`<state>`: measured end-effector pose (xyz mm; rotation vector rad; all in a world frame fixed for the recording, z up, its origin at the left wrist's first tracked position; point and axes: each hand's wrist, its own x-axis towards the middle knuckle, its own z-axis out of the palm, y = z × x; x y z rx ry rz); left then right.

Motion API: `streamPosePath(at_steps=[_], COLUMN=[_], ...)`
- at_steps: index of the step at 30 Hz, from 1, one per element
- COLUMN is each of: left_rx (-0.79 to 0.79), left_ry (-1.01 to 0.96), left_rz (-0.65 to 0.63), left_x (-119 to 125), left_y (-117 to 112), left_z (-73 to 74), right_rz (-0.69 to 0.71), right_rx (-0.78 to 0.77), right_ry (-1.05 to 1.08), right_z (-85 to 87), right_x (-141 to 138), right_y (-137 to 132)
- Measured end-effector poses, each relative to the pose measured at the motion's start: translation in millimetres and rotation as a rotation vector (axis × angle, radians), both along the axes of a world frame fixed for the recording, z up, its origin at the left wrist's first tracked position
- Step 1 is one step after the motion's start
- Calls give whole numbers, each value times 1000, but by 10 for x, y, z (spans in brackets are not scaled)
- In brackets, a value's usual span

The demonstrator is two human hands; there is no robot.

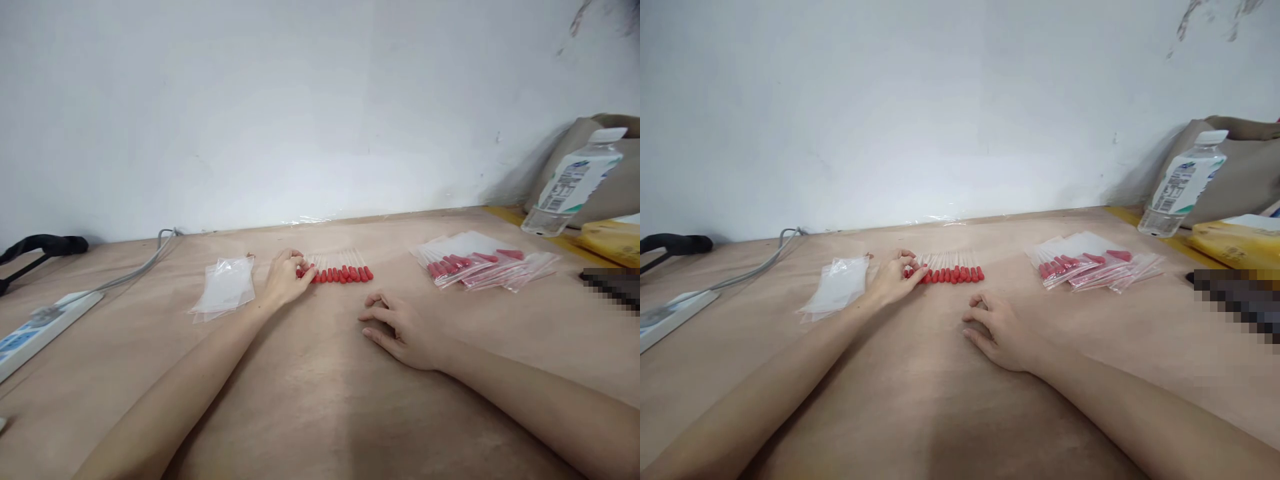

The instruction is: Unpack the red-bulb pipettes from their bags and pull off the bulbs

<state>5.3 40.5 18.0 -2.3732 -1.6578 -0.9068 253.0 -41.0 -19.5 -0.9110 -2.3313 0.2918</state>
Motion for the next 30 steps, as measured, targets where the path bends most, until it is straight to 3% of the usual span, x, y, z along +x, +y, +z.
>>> streamPosePath(at_steps=[3, 9, 20, 25, 30], left_rx=[45, 30, -197, -207, -83], left_ry=[-57, -14, -90, -126, 66], left_rz=[36, -25, -191, -107, -72], left_x=[44, 170, -103, -97, 16], left_y=[20, -19, -41, -43, -43], left_z=[1, -9, -151, -234, -191], right_rz=[-1, -10, -2, 1, -7], right_rx=[0, -6, -16, -25, -23], right_ry=[-3, -6, -15, -25, -28], right_z=[1, -3, 12, 2, -6], right_x=[1, 1, 0, 3, 4], right_y=[-1, 1, 1, 7, 6])
